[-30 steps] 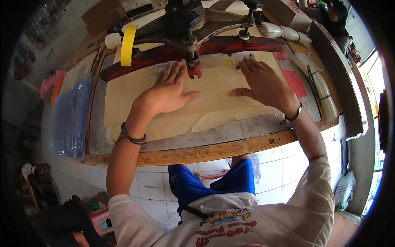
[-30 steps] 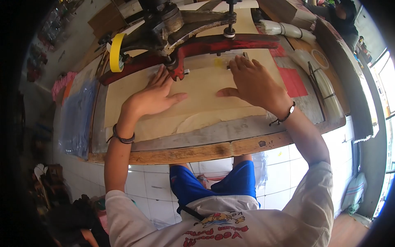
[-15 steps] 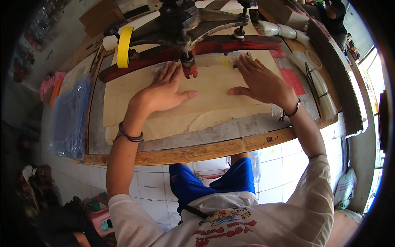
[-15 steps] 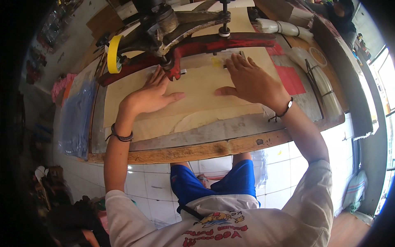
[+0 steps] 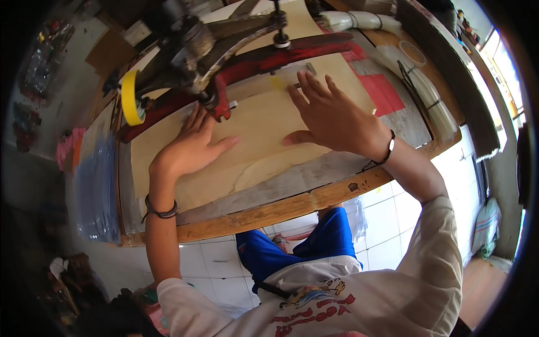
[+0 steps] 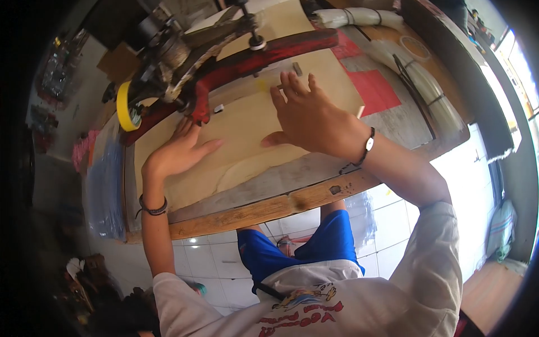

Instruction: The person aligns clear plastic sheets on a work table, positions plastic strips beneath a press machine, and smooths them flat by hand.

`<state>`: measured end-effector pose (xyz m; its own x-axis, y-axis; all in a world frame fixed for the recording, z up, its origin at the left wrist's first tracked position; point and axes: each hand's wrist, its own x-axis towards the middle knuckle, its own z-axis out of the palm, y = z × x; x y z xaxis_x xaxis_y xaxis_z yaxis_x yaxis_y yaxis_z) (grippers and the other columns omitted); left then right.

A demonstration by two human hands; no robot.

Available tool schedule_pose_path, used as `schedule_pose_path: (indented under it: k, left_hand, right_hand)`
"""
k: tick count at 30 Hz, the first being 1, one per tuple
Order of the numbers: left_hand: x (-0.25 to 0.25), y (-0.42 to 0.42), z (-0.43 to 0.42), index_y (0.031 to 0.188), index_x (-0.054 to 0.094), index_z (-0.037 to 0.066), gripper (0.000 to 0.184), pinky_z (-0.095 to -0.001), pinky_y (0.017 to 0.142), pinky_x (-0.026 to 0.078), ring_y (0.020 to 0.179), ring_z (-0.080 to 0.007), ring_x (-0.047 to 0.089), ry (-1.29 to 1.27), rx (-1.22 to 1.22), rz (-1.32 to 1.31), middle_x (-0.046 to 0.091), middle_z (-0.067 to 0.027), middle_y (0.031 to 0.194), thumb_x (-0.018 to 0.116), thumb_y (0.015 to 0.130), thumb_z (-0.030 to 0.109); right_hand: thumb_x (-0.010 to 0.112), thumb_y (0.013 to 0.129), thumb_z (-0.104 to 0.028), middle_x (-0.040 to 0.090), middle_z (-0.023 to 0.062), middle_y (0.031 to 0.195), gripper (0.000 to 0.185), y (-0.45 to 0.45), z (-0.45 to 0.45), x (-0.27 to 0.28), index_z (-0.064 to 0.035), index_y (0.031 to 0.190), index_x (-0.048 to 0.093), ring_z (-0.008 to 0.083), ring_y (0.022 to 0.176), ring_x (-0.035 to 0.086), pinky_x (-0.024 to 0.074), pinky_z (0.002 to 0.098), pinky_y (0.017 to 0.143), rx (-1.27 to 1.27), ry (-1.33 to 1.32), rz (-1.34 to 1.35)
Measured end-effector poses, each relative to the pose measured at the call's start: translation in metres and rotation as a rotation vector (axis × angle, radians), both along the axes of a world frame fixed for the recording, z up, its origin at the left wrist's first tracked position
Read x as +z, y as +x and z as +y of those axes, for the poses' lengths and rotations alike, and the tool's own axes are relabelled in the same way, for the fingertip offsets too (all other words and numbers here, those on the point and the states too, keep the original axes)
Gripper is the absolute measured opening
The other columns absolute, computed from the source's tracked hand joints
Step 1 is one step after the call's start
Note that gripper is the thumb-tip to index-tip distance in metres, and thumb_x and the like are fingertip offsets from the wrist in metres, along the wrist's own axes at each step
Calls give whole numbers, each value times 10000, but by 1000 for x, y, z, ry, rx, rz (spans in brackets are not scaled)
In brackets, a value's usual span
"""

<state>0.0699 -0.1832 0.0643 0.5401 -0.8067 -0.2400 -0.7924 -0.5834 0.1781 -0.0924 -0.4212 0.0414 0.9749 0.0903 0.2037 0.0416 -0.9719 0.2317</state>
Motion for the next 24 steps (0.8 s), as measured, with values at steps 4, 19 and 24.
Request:
schedule_pose_path:
  k: [4,19,24]
  left_hand:
    - [-6,5,2,1549,117,-13,922,-441,1237,89,1508,-398,67,-3,-8,14,113,-278,1607,503,956,577]
    - [-23,13,2,1539,33,-48,895,-476,1225,17,1501,-432,-1,20,-7,14,48,-302,1606,492,966,464]
    - [-32,14,6,1538,37,-55,898,-483,1225,8,1501,-439,-30,-68,-50,60,27,-296,1612,478,966,477]
  right_hand:
    - [451,821,-781,394,425,1403,1093,3,-14,14,142,1400,365,458,1387,381,404,516,1080,-203,-56,176]
    - [618,749,-770,324,213,1562,1212,26,-62,22,78,1512,207,364,1467,269,353,433,1151,-196,292,366]
    - [619,773,-741,326,209,1561,1150,24,-65,21,48,1515,232,356,1459,286,365,445,1143,-180,320,372]
